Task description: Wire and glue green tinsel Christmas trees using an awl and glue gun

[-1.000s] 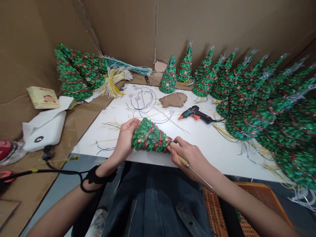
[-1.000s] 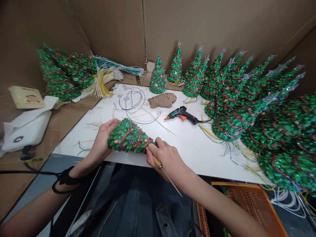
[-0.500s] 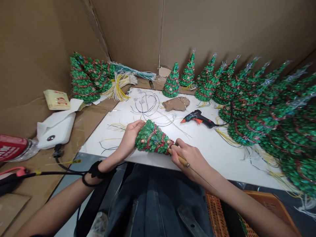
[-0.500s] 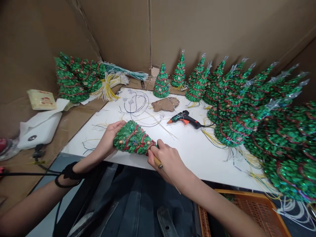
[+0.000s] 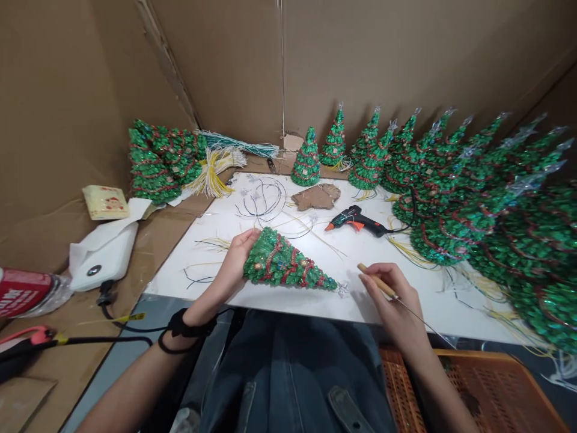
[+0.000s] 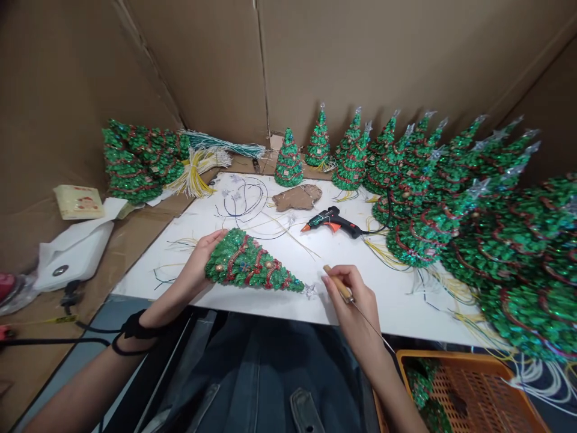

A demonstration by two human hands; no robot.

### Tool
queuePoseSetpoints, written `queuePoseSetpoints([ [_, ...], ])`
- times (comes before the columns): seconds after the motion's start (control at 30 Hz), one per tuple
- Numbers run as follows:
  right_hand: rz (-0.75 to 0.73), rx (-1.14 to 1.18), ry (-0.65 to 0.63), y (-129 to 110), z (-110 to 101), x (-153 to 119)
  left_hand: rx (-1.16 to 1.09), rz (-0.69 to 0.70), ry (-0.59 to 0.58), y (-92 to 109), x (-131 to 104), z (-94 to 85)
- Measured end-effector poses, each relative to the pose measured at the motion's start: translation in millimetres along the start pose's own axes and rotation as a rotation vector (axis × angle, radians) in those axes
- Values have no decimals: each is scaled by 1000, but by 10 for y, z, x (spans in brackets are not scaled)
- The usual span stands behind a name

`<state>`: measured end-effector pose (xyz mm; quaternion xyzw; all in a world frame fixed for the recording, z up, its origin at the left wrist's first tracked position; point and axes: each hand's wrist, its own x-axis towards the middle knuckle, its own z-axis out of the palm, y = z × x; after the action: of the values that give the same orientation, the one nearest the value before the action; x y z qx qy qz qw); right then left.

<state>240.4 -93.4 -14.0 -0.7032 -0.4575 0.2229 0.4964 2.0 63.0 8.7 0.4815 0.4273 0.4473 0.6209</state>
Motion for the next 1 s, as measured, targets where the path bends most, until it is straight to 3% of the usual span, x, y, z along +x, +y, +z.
queuePoseSetpoints([
  [0.2, -117, 337, -40, 51, -49, 29, -96, -2, 40, 34, 50, 20],
  [0.33, -80, 719, 33, -66, 29, 57, -110, 2, 39, 22, 105, 9],
  [0.47, 4, 860, -10, -217, 98, 90, -122, 6, 43, 5, 118, 2],
  [0.6, 7, 689, -142, -338, 104, 37, -136, -4, 51, 2, 102, 1],
  [0.77, -15, 317, -117, -434, 128, -90, -136, 3, 50, -13, 101, -16],
  [1.0, -92, 164, -194, -417, 167, -109, -114, 9, 31, -27, 107, -44],
])
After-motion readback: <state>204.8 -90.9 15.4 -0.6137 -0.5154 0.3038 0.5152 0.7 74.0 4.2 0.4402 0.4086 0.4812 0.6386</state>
